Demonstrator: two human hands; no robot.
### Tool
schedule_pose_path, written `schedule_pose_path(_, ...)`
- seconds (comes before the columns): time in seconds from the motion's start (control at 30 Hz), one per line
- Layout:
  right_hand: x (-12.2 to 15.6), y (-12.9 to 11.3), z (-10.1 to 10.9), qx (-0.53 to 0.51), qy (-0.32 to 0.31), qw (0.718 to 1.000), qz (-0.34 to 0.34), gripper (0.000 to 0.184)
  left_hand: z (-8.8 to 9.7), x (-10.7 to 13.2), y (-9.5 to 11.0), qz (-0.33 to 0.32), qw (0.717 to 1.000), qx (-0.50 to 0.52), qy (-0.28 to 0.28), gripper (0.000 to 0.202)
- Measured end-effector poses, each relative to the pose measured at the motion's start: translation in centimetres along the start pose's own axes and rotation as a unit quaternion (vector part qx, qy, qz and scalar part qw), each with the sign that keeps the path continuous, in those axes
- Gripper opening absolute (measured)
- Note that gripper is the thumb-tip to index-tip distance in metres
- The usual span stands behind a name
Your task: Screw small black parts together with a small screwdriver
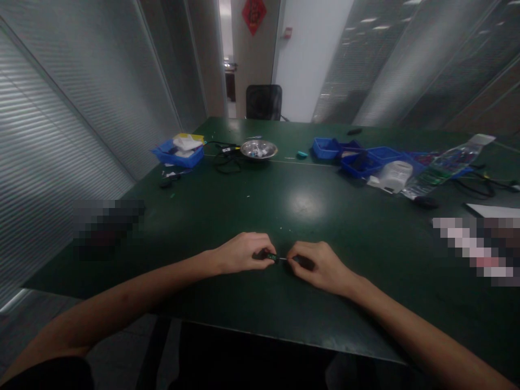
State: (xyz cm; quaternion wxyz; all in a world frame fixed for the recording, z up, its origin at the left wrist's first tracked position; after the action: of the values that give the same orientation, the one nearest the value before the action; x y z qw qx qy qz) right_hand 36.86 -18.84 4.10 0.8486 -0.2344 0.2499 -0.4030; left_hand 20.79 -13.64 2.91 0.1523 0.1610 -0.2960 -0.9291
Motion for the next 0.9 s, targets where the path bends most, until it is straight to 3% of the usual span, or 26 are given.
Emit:
schedule_pose_path(0.13,-0.2,-0.1,0.1,-0.031,0.026,0.999,-0.010,0.010,0.0,0.1,0.0,0.000,0.999,0.036,-0.006,0.018)
schedule_pose_path(0.27,-0.1,0.6,1.4,-0.068,0.093,0.992,-0.052,0.017,0.0,0.1,0.0,0.007,0.999,0.043,-0.006,0.021)
schedule_pose_path(0.53,0.3,-0.1,0.7,-0.035,0.004,0.999,0.003,0.010,0.1,0.2,0.0,0.006,0.999,0.035,0.002,0.017)
schedule_pose_path(0.9,0.0,-0.4,0.0,0.018,-0.005,1.000,0.002,0.009,0.1,0.1,0.3,0.007,0.999,0.045,-0.007,0.018)
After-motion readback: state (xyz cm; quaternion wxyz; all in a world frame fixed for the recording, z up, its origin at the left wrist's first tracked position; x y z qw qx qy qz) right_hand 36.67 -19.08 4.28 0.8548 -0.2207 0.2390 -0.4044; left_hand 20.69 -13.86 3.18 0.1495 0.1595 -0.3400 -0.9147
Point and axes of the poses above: each hand's wrist, its own x-axis away from the middle knuckle, its own z-axis out of the back of the hand, y = z × x, the point moved 7 cm from there along -x, towards the middle knuckle, and after that the axes turned 3 degrees about -x, right-handed, at the moved point
